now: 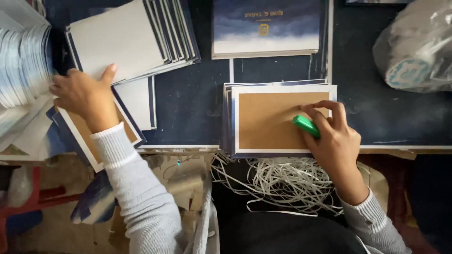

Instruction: Assembling paper invitations by applying adhesive with a glue stick and folding the components together.

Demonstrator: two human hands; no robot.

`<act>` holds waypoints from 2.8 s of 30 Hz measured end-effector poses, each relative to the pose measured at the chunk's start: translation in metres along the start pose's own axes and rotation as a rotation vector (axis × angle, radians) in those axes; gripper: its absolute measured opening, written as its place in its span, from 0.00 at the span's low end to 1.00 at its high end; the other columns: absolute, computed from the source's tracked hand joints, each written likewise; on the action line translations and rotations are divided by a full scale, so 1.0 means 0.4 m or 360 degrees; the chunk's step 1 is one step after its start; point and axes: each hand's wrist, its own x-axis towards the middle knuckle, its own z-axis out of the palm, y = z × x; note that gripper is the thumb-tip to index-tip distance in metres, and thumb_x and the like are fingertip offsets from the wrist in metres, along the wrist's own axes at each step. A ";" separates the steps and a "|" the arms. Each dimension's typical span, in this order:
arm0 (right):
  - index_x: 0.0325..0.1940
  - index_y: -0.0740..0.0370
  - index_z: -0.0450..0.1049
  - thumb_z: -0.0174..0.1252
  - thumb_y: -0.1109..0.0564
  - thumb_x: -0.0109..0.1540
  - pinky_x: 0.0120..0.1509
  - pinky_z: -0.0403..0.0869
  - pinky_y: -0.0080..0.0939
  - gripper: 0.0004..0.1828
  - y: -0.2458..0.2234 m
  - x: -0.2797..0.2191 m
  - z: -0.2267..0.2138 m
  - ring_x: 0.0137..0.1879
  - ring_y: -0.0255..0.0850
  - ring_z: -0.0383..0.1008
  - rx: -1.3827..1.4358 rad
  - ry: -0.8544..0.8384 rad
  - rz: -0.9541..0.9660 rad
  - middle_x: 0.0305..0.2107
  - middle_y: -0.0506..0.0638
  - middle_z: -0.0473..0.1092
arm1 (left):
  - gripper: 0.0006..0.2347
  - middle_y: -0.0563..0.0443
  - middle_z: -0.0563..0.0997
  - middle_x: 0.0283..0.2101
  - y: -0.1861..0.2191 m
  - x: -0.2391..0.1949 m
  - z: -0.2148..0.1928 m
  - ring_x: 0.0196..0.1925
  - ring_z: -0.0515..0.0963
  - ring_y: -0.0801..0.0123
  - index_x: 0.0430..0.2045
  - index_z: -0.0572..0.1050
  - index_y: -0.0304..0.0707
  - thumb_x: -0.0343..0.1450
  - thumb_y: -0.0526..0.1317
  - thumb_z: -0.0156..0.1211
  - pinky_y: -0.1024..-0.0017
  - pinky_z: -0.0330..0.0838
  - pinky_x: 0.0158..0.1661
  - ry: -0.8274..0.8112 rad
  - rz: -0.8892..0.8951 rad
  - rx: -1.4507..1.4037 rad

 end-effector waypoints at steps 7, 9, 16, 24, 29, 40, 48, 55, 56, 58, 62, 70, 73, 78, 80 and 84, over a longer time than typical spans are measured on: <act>0.62 0.50 0.85 0.73 0.57 0.70 0.28 0.69 0.42 0.16 0.006 -0.006 -0.003 0.41 0.42 0.80 0.0165 -0.0039 0.0093 0.57 0.48 0.71 | 0.15 0.57 0.90 0.28 -0.160 0.055 0.035 0.26 0.88 0.65 0.27 0.87 0.52 0.69 0.53 0.92 0.58 0.78 0.22 0.0369 0.0239 -0.0487; 0.62 0.50 0.85 0.70 0.59 0.70 0.30 0.70 0.46 0.16 0.006 -0.009 -0.007 0.42 0.44 0.79 0.0248 -0.0084 0.0177 0.56 0.48 0.70 | 0.14 0.56 0.89 0.27 -0.215 0.066 0.052 0.30 0.87 0.54 0.30 0.86 0.51 0.82 0.52 0.84 0.52 0.76 0.31 0.0414 0.0378 -0.0619; 0.62 0.49 0.84 0.72 0.58 0.68 0.31 0.72 0.47 0.17 0.006 -0.009 0.003 0.42 0.44 0.77 0.0172 -0.0091 0.0178 0.56 0.49 0.70 | 0.39 0.34 0.87 0.46 -0.049 0.031 -0.023 0.47 0.85 0.30 0.35 0.83 0.40 0.70 0.83 0.76 0.37 0.77 0.43 -0.0521 -0.0149 -0.0176; 0.59 0.73 0.85 0.65 0.75 0.72 0.55 0.73 0.55 0.12 0.017 0.007 -0.055 0.50 0.56 0.73 0.0563 0.0387 0.0197 0.47 0.65 0.71 | 0.10 0.51 0.73 0.41 -0.045 -0.187 -0.268 0.44 0.69 0.71 0.47 0.74 0.33 0.89 0.40 0.67 0.70 0.65 0.46 0.0300 0.0470 -0.2251; 0.46 0.68 0.76 0.72 0.62 0.67 0.47 0.78 0.51 0.10 -0.072 0.062 -0.053 0.45 0.57 0.80 0.0722 0.0693 -0.0298 0.43 0.64 0.75 | 0.03 0.60 0.75 0.34 0.171 -0.460 -0.388 0.33 0.74 0.77 0.46 0.74 0.46 0.84 0.40 0.59 0.77 0.76 0.36 -0.0249 0.0164 -0.2567; 0.46 0.56 0.77 0.57 0.60 0.67 0.37 0.78 0.34 0.05 -0.182 0.138 -0.128 0.26 0.36 0.76 0.0198 0.0199 -0.0596 0.33 0.44 0.67 | 0.07 0.58 0.78 0.15 0.333 -0.654 -0.407 0.18 0.78 0.74 0.36 0.79 0.44 0.78 0.45 0.65 0.76 0.75 0.29 -0.0504 0.0831 -0.2200; 0.40 0.56 0.79 0.71 0.56 0.62 0.34 0.79 0.43 0.07 -0.186 0.101 -0.154 0.26 0.49 0.77 0.1218 0.0024 -0.0225 0.30 0.46 0.71 | 0.42 0.42 0.88 0.42 0.352 -0.701 -0.349 0.47 0.82 0.71 0.59 0.79 0.28 0.73 0.76 0.49 0.61 0.81 0.49 -0.1168 0.1191 -0.3102; 0.43 0.71 0.75 0.69 0.72 0.52 0.29 0.76 0.42 0.17 -0.097 0.007 -0.217 0.27 0.40 0.75 0.2672 0.0061 0.0711 0.22 0.56 0.69 | 0.10 0.44 0.78 0.16 0.280 -0.707 -0.243 0.15 0.75 0.61 0.21 0.82 0.34 0.69 0.38 0.78 0.69 0.70 0.24 -0.0766 0.1030 -0.2618; 0.50 0.66 0.74 0.68 0.70 0.55 0.32 0.75 0.39 0.20 -0.074 -0.015 -0.234 0.31 0.40 0.75 0.2775 0.0273 0.0873 0.31 0.54 0.69 | 0.10 0.53 0.75 0.21 0.253 -0.670 -0.297 0.21 0.72 0.69 0.24 0.78 0.41 0.73 0.41 0.72 0.71 0.68 0.29 -0.0922 0.0655 -0.2651; 0.57 0.62 0.73 0.66 0.68 0.57 0.35 0.74 0.36 0.23 -0.054 -0.026 -0.277 0.36 0.40 0.75 0.2877 0.0480 0.1014 0.40 0.53 0.70 | 0.09 0.62 0.71 0.25 0.199 -0.589 -0.348 0.27 0.69 0.76 0.27 0.74 0.49 0.77 0.44 0.66 0.73 0.65 0.34 -0.1048 0.0267 -0.2668; 0.35 0.58 0.71 0.66 0.63 0.60 0.43 0.68 0.36 0.09 -0.012 -0.094 -0.303 0.35 0.36 0.70 0.1958 -0.0079 0.1072 0.30 0.47 0.70 | 0.09 0.62 0.72 0.34 0.065 -0.444 -0.332 0.40 0.74 0.77 0.30 0.71 0.50 0.79 0.39 0.66 0.74 0.73 0.46 -0.0304 -0.0175 -0.2679; 0.51 0.43 0.87 0.74 0.44 0.58 0.39 0.73 0.33 0.17 0.117 -0.396 -0.063 0.28 0.29 0.76 0.0744 -0.1562 0.0874 0.24 0.38 0.84 | 0.07 0.27 0.77 0.60 -0.222 -0.244 -0.235 0.65 0.76 0.39 0.54 0.75 0.27 0.82 0.28 0.56 0.37 0.72 0.71 0.0813 0.0593 -0.3055; 0.59 0.28 0.80 0.72 0.39 0.57 0.46 0.78 0.40 0.25 0.130 -0.412 -0.044 0.43 0.37 0.89 0.0383 -0.1982 0.0465 0.39 0.38 0.88 | 0.19 0.36 0.66 0.73 -0.229 -0.258 -0.238 0.81 0.63 0.46 0.67 0.67 0.33 0.85 0.44 0.37 0.49 0.54 0.86 0.0390 0.0797 -0.3153; 0.37 0.26 0.83 0.68 0.39 0.63 0.45 0.79 0.28 0.00 0.108 -0.228 -0.168 0.35 0.20 0.86 0.0238 -0.2390 0.0065 0.27 0.25 0.85 | 0.17 0.57 0.73 0.59 -0.028 -0.299 -0.238 0.69 0.69 0.67 0.53 0.73 0.53 0.81 0.57 0.40 0.61 0.56 0.80 -0.0250 0.0930 -0.4053; 0.55 0.22 0.78 0.70 0.37 0.62 0.51 0.80 0.34 0.17 0.126 -0.207 -0.199 0.42 0.29 0.88 0.0282 -0.2343 -0.0041 0.36 0.29 0.86 | 0.15 0.60 0.74 0.47 0.098 -0.325 -0.274 0.58 0.71 0.69 0.43 0.73 0.53 0.81 0.57 0.41 0.65 0.62 0.70 -0.0634 0.1066 -0.4492; 0.31 0.37 0.92 0.77 0.44 0.55 0.37 0.85 0.31 0.03 0.098 -0.084 -0.290 0.30 0.24 0.95 0.1092 -0.1657 -0.0022 0.25 0.30 0.94 | 0.19 0.64 0.76 0.24 0.332 -0.382 -0.328 0.34 0.77 0.72 0.24 0.72 0.52 0.81 0.58 0.42 0.71 0.75 0.52 -0.1606 0.1366 -0.5290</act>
